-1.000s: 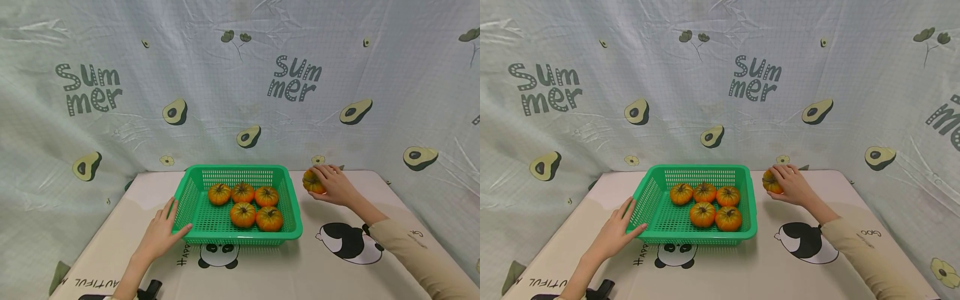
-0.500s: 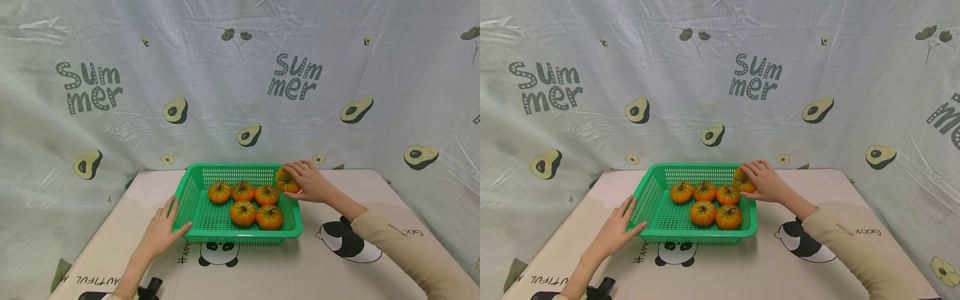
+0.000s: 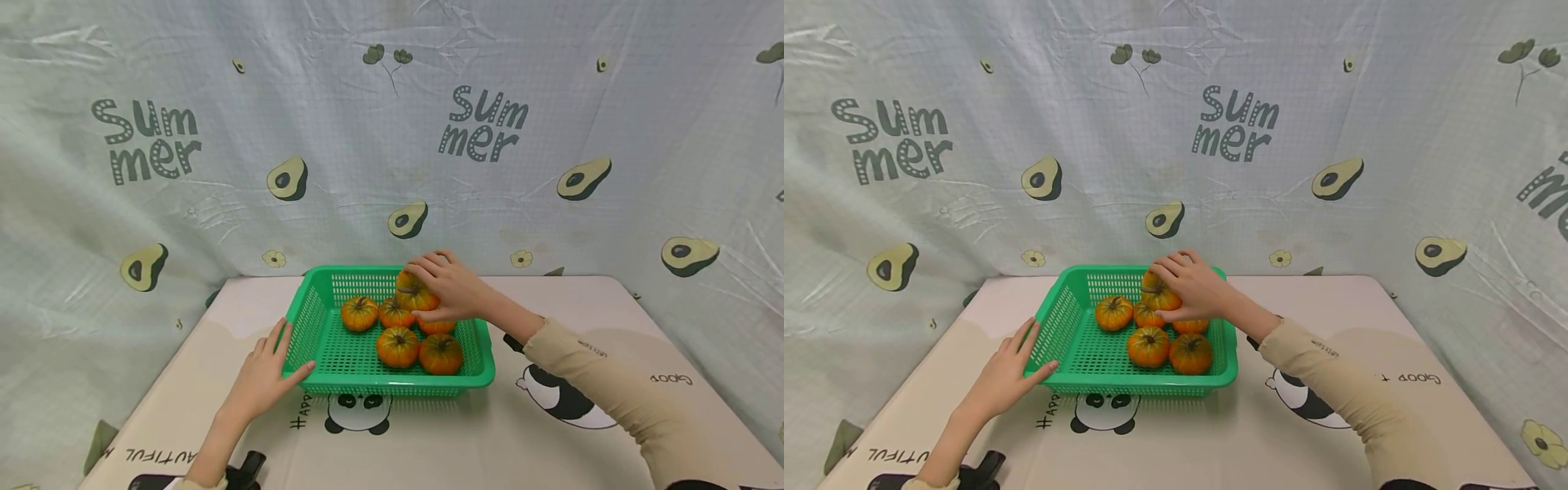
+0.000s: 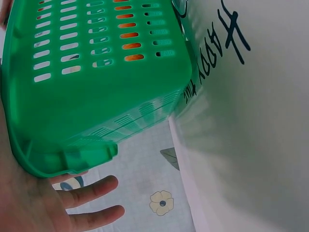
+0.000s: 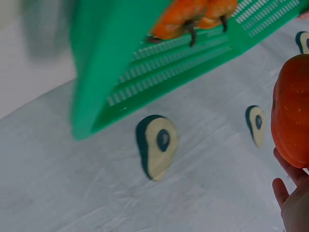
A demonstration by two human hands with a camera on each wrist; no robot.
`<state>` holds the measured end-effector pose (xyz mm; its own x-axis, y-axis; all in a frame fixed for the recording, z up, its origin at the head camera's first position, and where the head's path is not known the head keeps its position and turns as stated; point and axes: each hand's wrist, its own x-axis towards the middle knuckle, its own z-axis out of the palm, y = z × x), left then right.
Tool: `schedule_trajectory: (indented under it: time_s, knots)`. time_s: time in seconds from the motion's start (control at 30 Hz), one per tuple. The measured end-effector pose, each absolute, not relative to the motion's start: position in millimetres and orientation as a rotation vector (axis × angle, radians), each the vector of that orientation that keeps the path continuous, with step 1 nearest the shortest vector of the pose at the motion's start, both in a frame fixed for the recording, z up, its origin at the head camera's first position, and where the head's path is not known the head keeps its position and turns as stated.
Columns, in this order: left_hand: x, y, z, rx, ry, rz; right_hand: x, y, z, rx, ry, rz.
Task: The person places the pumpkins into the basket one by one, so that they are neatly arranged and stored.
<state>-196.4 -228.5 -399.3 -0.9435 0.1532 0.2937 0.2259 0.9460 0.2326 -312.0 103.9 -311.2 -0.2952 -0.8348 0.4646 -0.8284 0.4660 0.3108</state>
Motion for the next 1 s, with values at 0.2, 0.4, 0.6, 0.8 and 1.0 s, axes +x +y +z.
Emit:
schedule_trajectory:
  time_s: [0.2, 0.4, 0.6, 0.8, 1.0]
  knots:
    - [-196.1, -227.3, -399.4, -0.284, -2.824, -0.359, -311.0, 73.3, -308.9, 1.423, -2.144, -0.005]
    - [-196.0, -227.2, -400.1, -0.279, -2.825, -0.356, -313.4, 47.0, -315.0, 1.437, -2.159, 0.024]
    - [-196.4, -227.4, -399.8, -0.278, -2.833, -0.384, -317.5, 29.0, -328.6, 1.433, -2.223, 0.021]
    - [-196.0, -228.0, -398.7, -0.275, -2.839, -0.405, -321.8, 15.0, -341.1, 1.436, -2.257, 0.027]
    - [-195.8, -228.3, -398.1, -0.273, -2.839, -0.407, -324.5, 4.3, -351.2, 1.421, -2.306, -0.019]
